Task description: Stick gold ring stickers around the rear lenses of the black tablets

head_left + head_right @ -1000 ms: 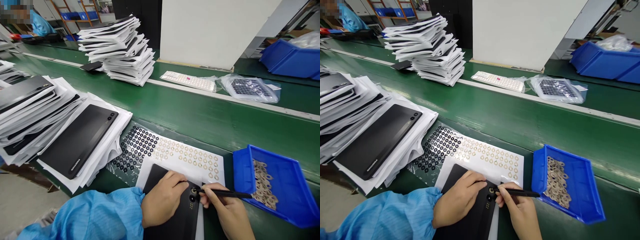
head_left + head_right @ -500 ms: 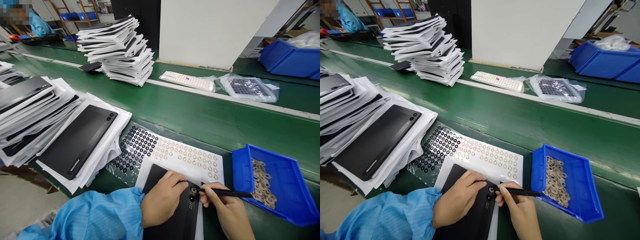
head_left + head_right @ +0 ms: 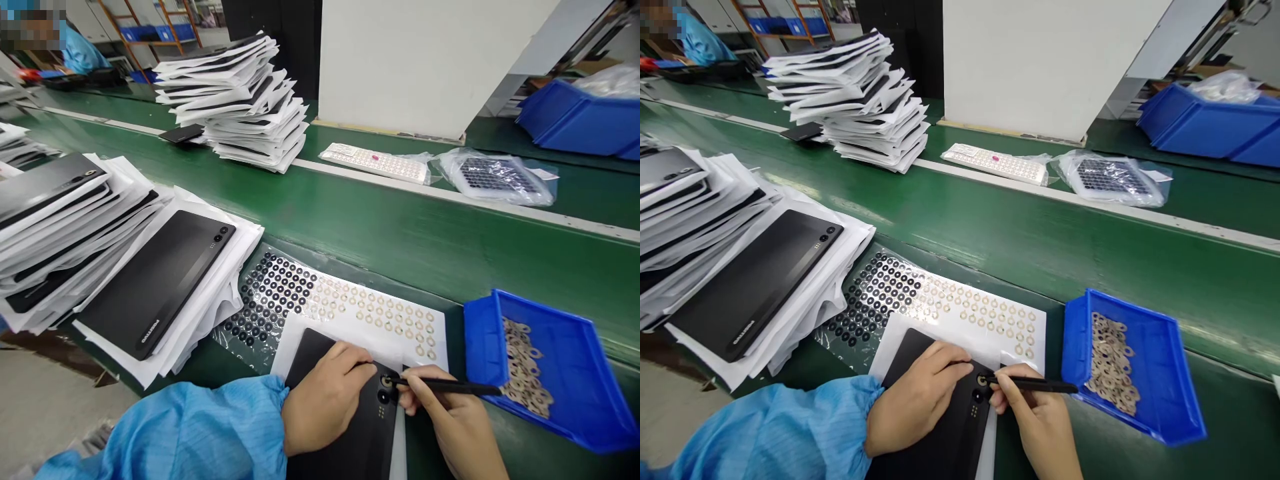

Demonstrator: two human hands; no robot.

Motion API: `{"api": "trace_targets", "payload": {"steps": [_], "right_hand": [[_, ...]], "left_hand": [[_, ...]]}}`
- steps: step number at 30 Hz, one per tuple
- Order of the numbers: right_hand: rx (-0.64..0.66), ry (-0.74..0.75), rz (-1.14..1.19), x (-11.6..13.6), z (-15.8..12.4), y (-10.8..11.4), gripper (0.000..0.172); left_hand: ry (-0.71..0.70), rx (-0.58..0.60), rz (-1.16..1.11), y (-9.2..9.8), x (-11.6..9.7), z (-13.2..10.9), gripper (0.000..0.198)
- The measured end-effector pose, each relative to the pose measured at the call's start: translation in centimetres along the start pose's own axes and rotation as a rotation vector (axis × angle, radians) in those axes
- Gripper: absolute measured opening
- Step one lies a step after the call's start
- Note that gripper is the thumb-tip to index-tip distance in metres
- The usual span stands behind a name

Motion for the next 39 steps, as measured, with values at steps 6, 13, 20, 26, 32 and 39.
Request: {"api": "trace_targets", "payload": {"steps": [6,13,20,26,32,39], "right_hand": [[0.009,0.002,-0.024,0.0,-0.1,0.1,0.027],[-0.039,0.063,-0.042,1.0,0.2,-0.2,0.028],[-0.056,0.127,-0.077,1.6,-0.1,-0.4,0.025],[-0.015,0.113,-0.051,1.8,0.1,-0.4,0.023],[0.003,0.001,0.117,0.6,0.0,-0.1,0.028],[-0.338,0.178,0.029,2.3,-1.1,1.6,0.024]], "left_hand": [[-0.008,-0.004,0.013,0.0,0.0,0.0,0.034],[-0.028,0.025,0.132,-0.6,0.0,-0.2,0.034],[-0.149,0.04,0.388,-1.4,-0.6,-0.6,0.029],[-0.204,0.111,0.53,-1.5,-1.2,-0.7,0.033],[-0.212,0.117,0.614,-1.7,-1.4,-1.0,0.035],[-0.213,0.14,0.616,-2.1,-1.2,-1.2,0.043]]}}
Point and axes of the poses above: each hand's wrist, its own z-axis towards the middle knuckle, its own y-axis out of the back of the hand, x = y × z, the point moved 4 cm from there along z, towards the middle knuckle, and after that the axes turned 4 degrees about x, right-handed, at the moved point
